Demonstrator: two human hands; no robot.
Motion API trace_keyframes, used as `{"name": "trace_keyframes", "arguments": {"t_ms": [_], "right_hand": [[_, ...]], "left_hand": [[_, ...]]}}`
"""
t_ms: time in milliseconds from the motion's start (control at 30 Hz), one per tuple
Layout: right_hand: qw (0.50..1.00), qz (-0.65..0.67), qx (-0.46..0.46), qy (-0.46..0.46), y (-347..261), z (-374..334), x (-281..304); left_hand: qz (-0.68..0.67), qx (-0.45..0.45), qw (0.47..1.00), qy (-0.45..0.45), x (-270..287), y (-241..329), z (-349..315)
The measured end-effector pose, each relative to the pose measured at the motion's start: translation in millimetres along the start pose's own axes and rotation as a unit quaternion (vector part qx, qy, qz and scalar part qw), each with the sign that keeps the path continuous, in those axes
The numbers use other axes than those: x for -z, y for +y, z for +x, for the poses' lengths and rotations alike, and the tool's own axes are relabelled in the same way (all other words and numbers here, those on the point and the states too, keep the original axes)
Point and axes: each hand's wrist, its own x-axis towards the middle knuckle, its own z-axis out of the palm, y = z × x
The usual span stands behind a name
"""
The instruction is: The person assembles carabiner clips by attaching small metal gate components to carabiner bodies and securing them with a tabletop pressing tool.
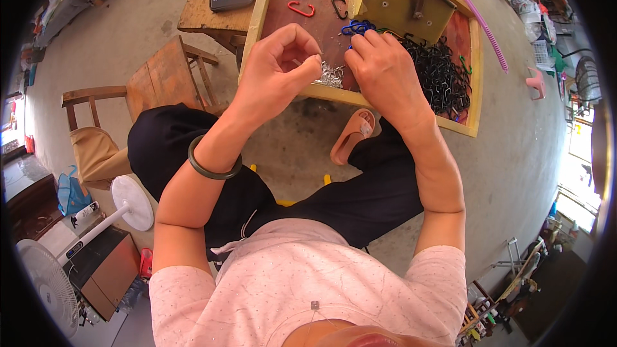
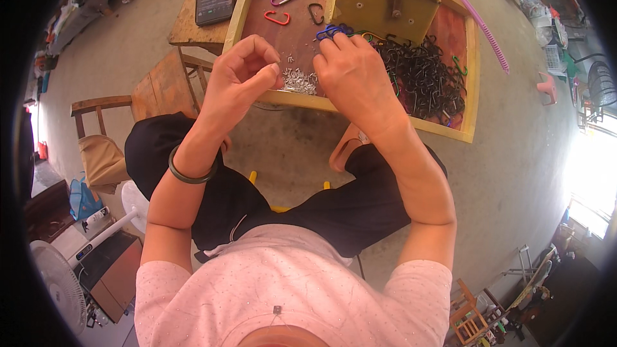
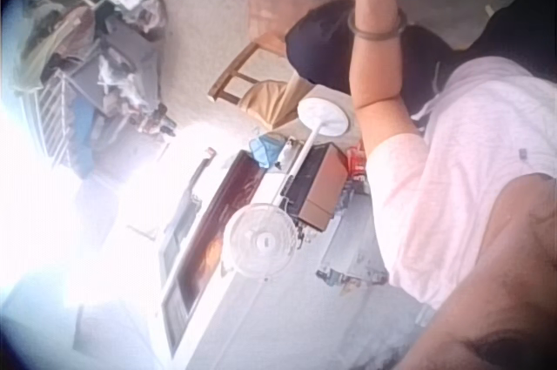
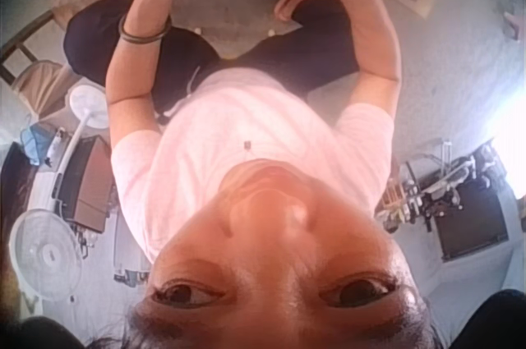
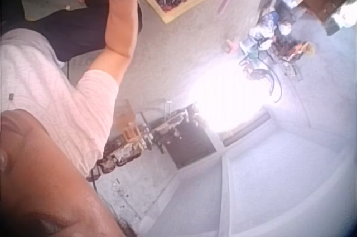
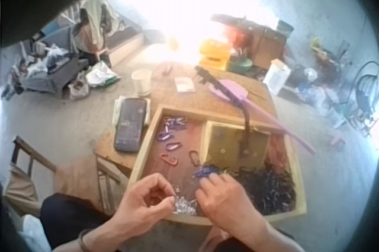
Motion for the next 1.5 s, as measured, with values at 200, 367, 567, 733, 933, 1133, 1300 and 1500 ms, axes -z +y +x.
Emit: {"name": "trace_keyframes", "arguments": {"t_ms": [200,367,567,733,933,1133,1300,1500], "right_hand": [[1.000,0.006,-0.002,0.015,2.8,1.8,-4.8],[0.998,0.055,-0.021,0.012,9.1,-1.8,-9.0],[0.957,0.265,-0.116,0.028,13.5,-3.9,3.3],[0.895,0.411,-0.171,0.026,17.7,-4.1,3.8],[0.801,0.553,-0.226,-0.033,12.1,0.4,17.0],[0.656,0.708,-0.256,-0.061,8.6,1.4,8.9],[0.636,0.723,-0.260,-0.071,7.3,1.7,9.1],[0.632,0.727,-0.261,-0.063,7.2,1.8,10.3]], "left_hand": [[0.001,0.001,1.000,0.000,-1.1,0.8,0.2],[0.001,0.004,1.000,-0.002,-1.3,1.7,0.4],[-0.011,-0.019,1.000,0.017,-1.3,-4.8,2.5],[0.027,-0.072,0.997,-0.018,-6.5,-3.1,2.9],[0.083,-0.073,0.994,-0.003,-9.6,-7.9,6.1],[0.160,-0.090,0.983,0.000,-12.9,-3.6,5.2],[0.143,-0.093,0.985,-0.004,-14.7,-3.4,5.5],[0.143,-0.092,0.985,-0.010,-15.0,-2.8,5.4]]}}
